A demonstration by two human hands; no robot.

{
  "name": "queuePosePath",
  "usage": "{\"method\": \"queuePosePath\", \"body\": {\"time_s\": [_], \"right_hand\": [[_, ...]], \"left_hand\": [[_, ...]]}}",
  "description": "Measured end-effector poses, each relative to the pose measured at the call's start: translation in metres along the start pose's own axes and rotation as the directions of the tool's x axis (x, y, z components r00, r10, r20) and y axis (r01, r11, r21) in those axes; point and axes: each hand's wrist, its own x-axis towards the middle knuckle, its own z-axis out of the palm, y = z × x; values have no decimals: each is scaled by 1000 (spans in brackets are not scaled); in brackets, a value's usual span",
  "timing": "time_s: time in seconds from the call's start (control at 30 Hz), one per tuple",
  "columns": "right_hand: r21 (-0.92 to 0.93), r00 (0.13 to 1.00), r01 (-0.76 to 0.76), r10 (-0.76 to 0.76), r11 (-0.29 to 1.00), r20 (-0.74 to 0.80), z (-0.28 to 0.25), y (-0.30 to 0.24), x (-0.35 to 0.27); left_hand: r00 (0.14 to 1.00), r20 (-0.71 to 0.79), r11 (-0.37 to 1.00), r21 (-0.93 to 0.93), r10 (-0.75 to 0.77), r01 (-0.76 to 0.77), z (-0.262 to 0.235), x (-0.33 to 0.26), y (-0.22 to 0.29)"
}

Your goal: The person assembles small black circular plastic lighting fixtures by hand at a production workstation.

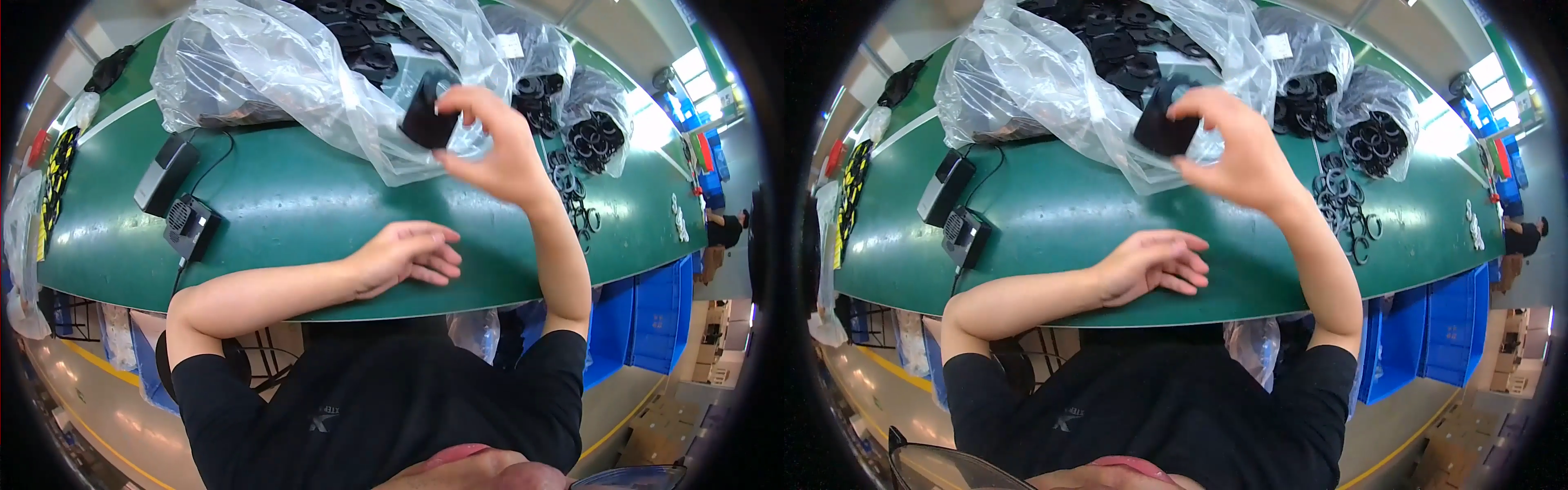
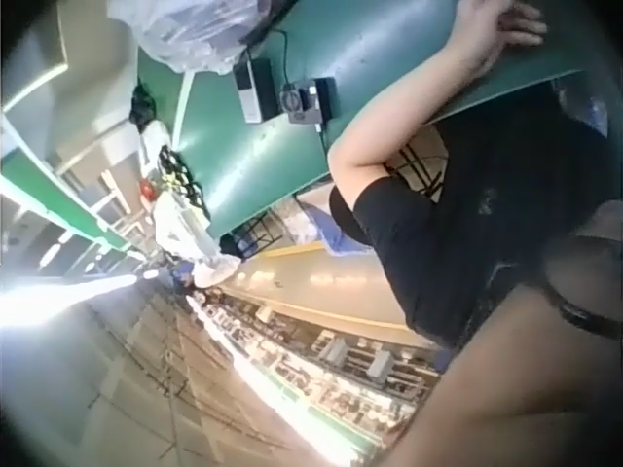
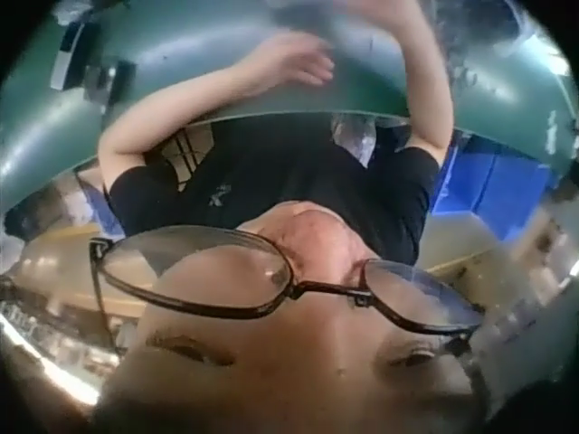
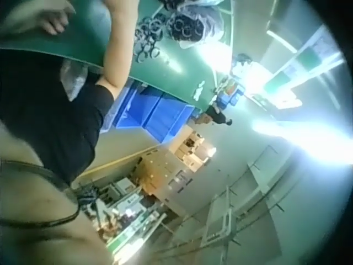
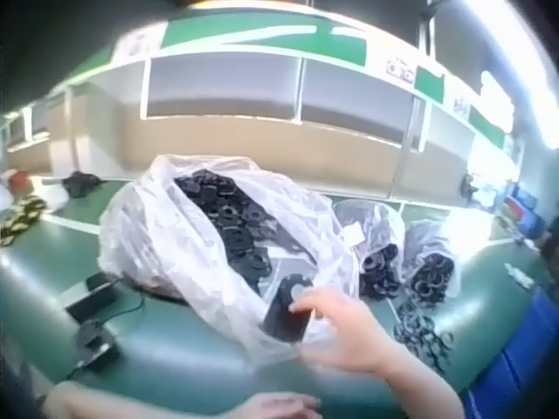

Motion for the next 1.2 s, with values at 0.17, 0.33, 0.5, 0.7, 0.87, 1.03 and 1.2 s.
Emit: {"method": "queuePosePath", "body": {"time_s": [0.17, 0.33, 0.5, 0.7, 0.87, 1.03, 1.2], "right_hand": [[-87, 954, 78, -49, 993, 296, -11, -50, -62], [132, 983, -37, 13, 991, 182, 9, -50, -107], [172, 993, -118, 114, 978, 34, 26, -52, -130], [255, 977, -213, 212, 943, 32, 5, -42, -145], [188, 712, -647, 674, 739, -197, -46, 19, -168], [-75, 713, -672, 617, 736, -331, -70, 66, -149], [-417, 844, -534, 433, 735, -317, -71, 135, -107]], "left_hand": [[992, -47, 957, -262, 116, -124, 2, 2, 2], [998, -57, 997, -79, 13, -18, 3, 4, 5], [998, -31, 997, -42, 56, -57, 2, 6, 4], [989, -131, 997, 45, 74, -69, 0, 2, -1], [988, -139, 994, 89, 74, -61, 1, 7, -3], [984, -177, 994, 107, 33, -15, 7, 7, 0], [987, -156, 990, 144, 29, -7, 7, 6, 1]]}}
